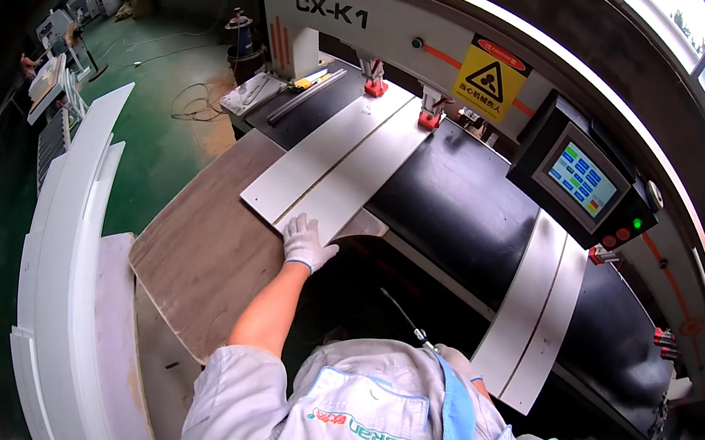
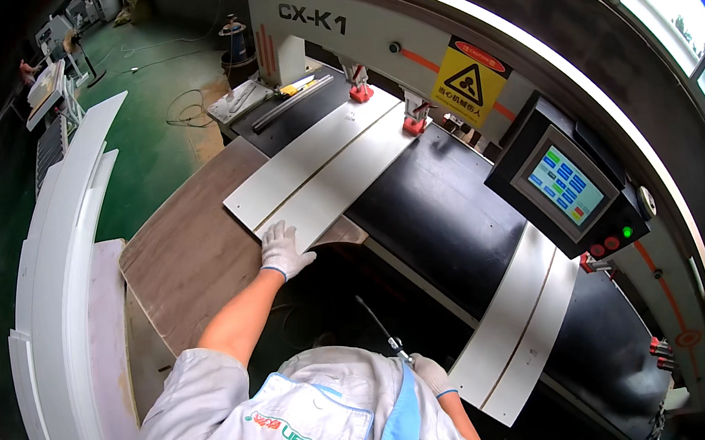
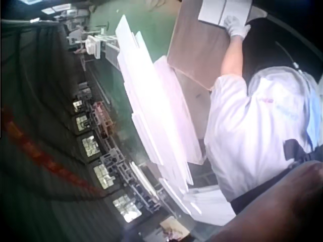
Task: The person operates a furniture manufacturing machine to process large white panels, using a hand-held air nozzle to clean the machine bed and the surfaces of the panels before and after processing them through the machine.
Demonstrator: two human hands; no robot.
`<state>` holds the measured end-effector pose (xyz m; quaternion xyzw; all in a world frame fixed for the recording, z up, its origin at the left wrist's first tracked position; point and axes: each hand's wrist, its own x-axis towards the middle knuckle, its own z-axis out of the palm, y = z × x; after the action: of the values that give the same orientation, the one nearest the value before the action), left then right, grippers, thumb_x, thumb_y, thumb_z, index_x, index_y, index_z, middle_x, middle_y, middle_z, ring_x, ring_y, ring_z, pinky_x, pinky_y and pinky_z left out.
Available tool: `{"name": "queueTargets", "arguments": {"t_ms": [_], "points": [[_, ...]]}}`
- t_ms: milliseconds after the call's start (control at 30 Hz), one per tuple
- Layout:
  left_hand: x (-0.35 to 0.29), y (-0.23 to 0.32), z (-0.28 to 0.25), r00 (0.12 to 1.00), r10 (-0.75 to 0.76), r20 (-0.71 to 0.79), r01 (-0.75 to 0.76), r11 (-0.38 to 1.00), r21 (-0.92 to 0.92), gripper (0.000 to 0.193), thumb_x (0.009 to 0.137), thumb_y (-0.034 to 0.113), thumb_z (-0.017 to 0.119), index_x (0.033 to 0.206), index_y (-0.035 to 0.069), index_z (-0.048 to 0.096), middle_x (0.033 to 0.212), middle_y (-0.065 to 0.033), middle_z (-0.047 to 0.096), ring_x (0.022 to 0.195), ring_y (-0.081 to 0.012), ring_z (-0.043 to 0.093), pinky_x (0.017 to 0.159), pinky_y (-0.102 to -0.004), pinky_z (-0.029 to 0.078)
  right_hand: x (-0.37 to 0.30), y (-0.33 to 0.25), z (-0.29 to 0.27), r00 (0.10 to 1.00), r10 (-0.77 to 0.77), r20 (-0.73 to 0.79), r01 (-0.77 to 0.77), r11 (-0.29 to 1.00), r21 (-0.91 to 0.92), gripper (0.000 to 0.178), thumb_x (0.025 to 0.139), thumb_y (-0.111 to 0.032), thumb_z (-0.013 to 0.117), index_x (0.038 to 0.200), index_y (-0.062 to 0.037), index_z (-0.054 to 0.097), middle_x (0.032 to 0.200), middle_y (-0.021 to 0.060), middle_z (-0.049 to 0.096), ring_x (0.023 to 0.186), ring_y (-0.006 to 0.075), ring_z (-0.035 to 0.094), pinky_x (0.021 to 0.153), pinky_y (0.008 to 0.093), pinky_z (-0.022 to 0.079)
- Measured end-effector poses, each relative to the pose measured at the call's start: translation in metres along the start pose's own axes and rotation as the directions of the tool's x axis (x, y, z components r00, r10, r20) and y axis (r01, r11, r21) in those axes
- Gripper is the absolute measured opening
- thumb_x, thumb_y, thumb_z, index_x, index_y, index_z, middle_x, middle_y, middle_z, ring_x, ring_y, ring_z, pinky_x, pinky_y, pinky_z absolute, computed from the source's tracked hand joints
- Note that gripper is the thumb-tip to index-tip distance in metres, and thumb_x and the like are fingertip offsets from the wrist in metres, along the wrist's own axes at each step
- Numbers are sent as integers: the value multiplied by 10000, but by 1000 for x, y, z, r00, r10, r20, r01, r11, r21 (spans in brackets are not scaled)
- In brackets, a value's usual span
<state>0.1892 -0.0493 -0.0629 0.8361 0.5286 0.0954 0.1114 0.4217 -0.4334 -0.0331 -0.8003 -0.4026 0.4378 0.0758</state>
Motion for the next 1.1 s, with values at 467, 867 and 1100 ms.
{"name": "queueTargets", "arguments": {"t_ms": [467,867,1100], "points": [[52,-5,-12,986,43,159,-51,998,45,1113,715,643,739,1596,75,363,1654,-216,273,1532,-455,197,1264,-555,88,35,-93,18,991,130,-16,-129,991,16,443,987,-417,538,1228,-66,659,1125,256,725,1106,427,685,928,485,526],[56,-13,-6,983,100,155,-103,995,11,1107,733,655,722,1587,44,375,1655,-223,289,1541,-463,170,1262,-583,76,53,-127,30,990,142,-6,-142,988,59,431,977,-415,544,1230,-88,664,1131,245,727,1104,420,686,922,482,527],[57,-14,-6,985,94,146,-96,995,4,1072,733,632,719,1577,58,390,1647,-206,310,1544,-455,181,1262,-573,79,59,-117,57,936,296,-188,-267,949,167,428,990,-405,526,1203,-56,656,1089,255,725,1045,444,686,884,503,523]]}}
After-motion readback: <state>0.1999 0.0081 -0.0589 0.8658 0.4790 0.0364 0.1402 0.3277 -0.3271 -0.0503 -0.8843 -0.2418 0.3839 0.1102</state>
